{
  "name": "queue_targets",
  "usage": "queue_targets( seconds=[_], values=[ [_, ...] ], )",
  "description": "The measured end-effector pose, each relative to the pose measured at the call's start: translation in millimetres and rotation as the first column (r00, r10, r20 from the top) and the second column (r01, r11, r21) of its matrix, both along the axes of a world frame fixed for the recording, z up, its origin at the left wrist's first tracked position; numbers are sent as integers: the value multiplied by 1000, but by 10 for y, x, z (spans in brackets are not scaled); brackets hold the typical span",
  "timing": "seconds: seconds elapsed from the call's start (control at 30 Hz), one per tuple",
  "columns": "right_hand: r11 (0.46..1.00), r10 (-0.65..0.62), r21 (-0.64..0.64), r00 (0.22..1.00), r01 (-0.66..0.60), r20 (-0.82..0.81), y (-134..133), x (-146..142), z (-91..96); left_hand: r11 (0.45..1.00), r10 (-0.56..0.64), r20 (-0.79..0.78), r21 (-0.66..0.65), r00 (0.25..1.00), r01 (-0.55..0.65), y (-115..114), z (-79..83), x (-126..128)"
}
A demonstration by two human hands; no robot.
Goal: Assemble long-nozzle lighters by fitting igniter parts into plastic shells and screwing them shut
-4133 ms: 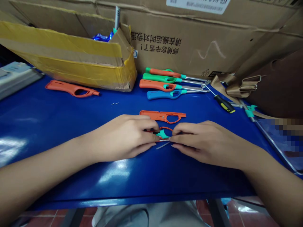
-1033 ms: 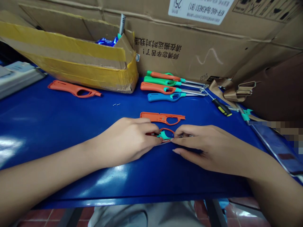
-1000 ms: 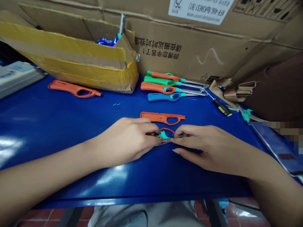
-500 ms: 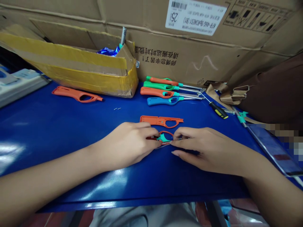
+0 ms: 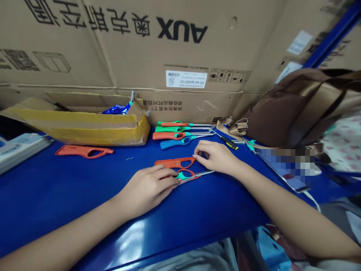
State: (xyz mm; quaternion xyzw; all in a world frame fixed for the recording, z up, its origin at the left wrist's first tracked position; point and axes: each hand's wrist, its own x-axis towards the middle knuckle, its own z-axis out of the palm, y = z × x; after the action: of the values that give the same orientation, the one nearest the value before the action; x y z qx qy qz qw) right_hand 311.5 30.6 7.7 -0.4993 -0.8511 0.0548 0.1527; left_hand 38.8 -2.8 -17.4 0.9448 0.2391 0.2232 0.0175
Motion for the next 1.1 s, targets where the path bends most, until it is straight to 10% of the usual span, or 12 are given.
queue_targets(
  seconds=[0.17, 0.33, 0.63, 0.97, 1.03, 1.1],
  values=[
    [942, -330, 70, 944, 328, 18, 166, 114, 16, 999, 9, 47, -34, 999, -8, 24, 3, 41],
    [768, -640, 74, 761, 636, 108, 266, 519, 229, 998, 22, 51, -62, 998, -19, -2, 46, 67],
    [639, -661, -156, 642, 753, 389, 395, 1142, 257, 994, 46, 56, -103, 997, -40, -39, 88, 48],
    [822, -565, 63, 798, 565, 212, 199, 566, 341, 948, 224, 343, -292, 912, -123, -14, 98, 71],
    [898, -440, 99, 883, 430, 160, 80, 308, 286, 915, 305, 382, -370, 873, -157, -8, 94, 87],
    [988, -56, 141, 998, 57, -10, -46, 62, 190, 882, 362, 406, -440, 839, -168, -7, 98, 104]
  ],
)
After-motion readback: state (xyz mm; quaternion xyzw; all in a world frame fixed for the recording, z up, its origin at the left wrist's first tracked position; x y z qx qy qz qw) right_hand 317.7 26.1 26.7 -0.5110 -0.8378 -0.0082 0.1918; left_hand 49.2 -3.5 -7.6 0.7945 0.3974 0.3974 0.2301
